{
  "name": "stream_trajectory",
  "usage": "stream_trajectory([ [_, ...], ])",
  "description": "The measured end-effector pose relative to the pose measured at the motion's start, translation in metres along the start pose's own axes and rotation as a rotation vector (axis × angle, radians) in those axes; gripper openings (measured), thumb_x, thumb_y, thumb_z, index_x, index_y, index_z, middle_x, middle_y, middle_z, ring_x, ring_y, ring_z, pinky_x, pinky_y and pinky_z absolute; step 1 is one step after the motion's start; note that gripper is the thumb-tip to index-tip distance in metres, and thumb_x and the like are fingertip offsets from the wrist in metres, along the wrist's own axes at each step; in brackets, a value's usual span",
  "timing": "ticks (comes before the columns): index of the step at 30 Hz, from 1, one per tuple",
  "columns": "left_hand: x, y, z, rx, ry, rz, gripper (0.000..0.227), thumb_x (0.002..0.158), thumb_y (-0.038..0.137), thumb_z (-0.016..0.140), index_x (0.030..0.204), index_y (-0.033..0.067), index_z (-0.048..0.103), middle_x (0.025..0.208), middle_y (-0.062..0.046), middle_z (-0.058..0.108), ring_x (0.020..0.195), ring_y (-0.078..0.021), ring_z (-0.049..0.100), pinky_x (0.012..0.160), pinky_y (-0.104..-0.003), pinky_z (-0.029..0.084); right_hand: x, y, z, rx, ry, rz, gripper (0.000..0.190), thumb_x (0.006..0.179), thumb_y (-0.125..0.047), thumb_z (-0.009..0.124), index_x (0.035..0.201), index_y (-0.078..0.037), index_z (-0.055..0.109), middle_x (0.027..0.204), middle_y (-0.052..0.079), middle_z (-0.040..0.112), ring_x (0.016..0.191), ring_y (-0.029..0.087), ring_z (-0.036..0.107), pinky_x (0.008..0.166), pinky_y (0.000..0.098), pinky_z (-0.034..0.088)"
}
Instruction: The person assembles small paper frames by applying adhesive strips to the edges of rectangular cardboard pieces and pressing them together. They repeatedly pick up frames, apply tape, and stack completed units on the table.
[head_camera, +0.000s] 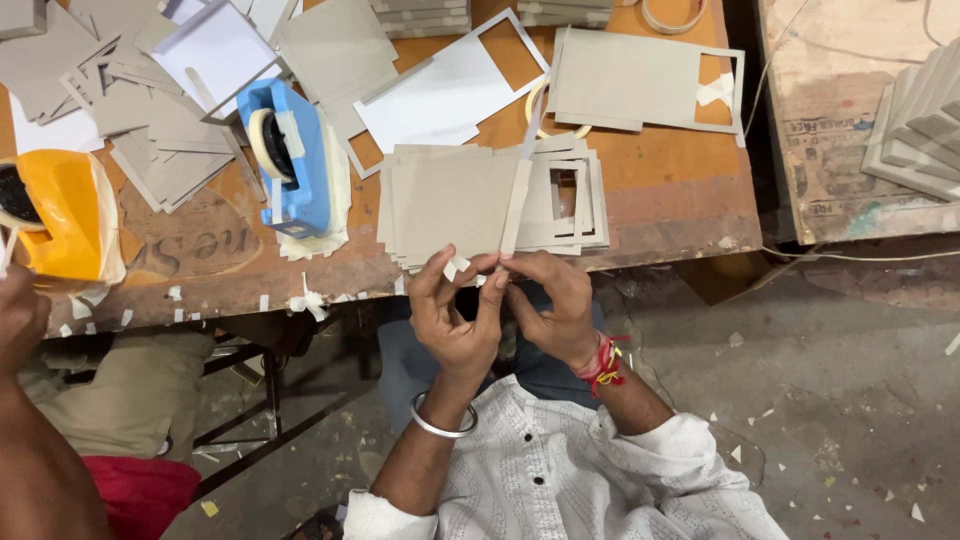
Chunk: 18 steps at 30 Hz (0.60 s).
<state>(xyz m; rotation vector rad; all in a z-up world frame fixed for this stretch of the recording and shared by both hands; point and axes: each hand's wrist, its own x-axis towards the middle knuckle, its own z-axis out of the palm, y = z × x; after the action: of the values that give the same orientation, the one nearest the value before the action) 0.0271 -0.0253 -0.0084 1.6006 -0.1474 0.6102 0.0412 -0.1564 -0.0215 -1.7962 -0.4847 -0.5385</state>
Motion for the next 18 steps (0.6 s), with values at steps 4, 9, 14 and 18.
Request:
stream_trajectory([
  [4, -0.002, 0.005, -0.010, -0.154, -0.043, -0.123, 0.047, 0.097, -0.001, 0.074, 0.137, -0.0011, 0.049, 0.110, -0.015, 0.074, 0.101, -0.0167, 0.071, 0.094, -0.027, 0.057, 0.001, 0.002, -0.008, -0.004, -0.038, 0.010, 0.042, 0.084, 0.007, 0.079, 0.123, -0.003, 0.065, 0.110, 0.014, 0.074, 0.090, 0.022, 0.076, 0.078, 0.0297, 0.060],
  [9, -0.012, 0.009, -0.018, -0.269, -0.080, -0.346, 0.011, 0.100, 0.006, 0.069, 0.104, -0.0038, 0.070, 0.093, -0.009, 0.072, 0.076, -0.0084, 0.068, 0.065, -0.022, 0.059, 0.003, 0.000, -0.011, 0.000, -0.022, 0.042, 0.042, 0.083, 0.009, 0.078, 0.122, -0.002, 0.067, 0.108, 0.013, 0.074, 0.088, 0.021, 0.076, 0.077, 0.0292, 0.059],
  [14, -0.016, 0.007, -0.011, -0.324, -0.127, -0.516, 0.017, 0.098, 0.012, 0.073, 0.097, -0.0047, 0.071, 0.079, -0.005, 0.067, 0.065, -0.0056, 0.062, 0.058, -0.021, 0.056, 0.002, -0.001, -0.009, 0.003, -0.022, 0.061, 0.041, 0.083, 0.011, 0.075, 0.121, -0.002, 0.067, 0.105, 0.011, 0.074, 0.087, 0.020, 0.076, 0.076, 0.0289, 0.059],
  [18, -0.012, 0.015, -0.010, -0.344, -0.147, -0.572, 0.020, 0.098, 0.015, 0.073, 0.093, -0.0043, 0.072, 0.074, -0.004, 0.067, 0.061, -0.0059, 0.062, 0.056, -0.022, 0.056, 0.003, -0.003, -0.009, 0.001, -0.030, 0.049, 0.041, 0.083, 0.010, 0.075, 0.121, -0.003, 0.067, 0.106, 0.011, 0.074, 0.086, 0.020, 0.076, 0.077, 0.0289, 0.060],
])
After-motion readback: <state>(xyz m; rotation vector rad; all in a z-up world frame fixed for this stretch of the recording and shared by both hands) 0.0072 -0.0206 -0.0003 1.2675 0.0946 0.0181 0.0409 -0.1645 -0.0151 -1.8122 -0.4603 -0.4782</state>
